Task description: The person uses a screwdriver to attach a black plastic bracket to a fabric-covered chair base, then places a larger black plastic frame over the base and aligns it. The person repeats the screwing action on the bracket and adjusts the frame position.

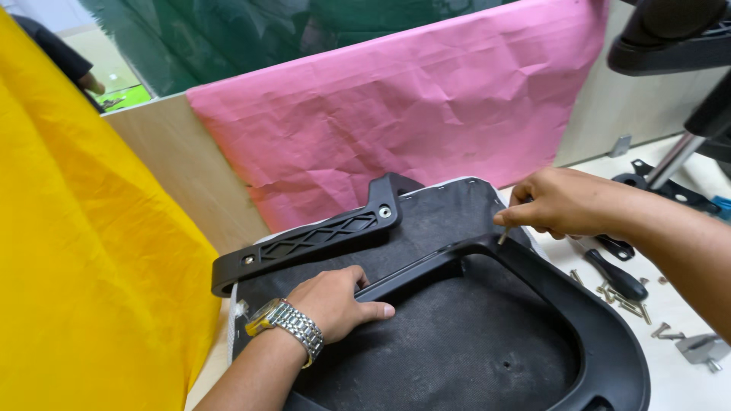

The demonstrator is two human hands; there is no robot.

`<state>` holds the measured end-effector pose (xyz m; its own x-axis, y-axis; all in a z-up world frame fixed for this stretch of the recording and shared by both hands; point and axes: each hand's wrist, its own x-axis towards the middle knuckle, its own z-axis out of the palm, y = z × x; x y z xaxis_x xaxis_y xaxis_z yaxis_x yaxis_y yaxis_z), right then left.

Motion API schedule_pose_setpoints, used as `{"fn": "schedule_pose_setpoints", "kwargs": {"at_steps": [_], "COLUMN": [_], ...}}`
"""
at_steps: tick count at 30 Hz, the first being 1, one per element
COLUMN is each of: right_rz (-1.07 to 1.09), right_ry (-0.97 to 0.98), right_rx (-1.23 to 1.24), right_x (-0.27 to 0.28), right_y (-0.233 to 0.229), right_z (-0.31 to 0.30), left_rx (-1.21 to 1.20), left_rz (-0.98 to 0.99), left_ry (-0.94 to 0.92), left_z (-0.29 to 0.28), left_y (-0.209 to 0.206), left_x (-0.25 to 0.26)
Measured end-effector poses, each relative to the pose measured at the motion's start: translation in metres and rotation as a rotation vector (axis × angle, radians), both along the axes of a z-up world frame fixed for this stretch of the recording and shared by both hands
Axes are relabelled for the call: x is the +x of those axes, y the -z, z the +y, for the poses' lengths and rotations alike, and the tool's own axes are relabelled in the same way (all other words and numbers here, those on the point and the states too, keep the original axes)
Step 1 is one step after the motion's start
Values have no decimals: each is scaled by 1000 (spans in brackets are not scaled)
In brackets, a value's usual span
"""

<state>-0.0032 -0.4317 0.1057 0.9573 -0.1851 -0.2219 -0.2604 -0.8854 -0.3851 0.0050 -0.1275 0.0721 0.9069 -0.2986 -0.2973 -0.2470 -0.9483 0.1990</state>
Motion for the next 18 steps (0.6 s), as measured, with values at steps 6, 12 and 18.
{"fn": "schedule_pose_setpoints", "kwargs": {"at_steps": [6, 12, 18], "right_rz": [16, 66, 124], "right_ry": [196, 415, 357], "right_rx": [322, 462, 148], "right_x": [-21, -25, -2], "right_y": [63, 152, 236], "right_z": [-87, -161, -208], "left_rx": [58, 110, 150], "left_rz": [-8, -25, -62], "left_ry": [19, 3, -12], "left_z": [-42, -66, -66], "left_y": [5, 13, 26], "left_x": [5, 8, 9]}}
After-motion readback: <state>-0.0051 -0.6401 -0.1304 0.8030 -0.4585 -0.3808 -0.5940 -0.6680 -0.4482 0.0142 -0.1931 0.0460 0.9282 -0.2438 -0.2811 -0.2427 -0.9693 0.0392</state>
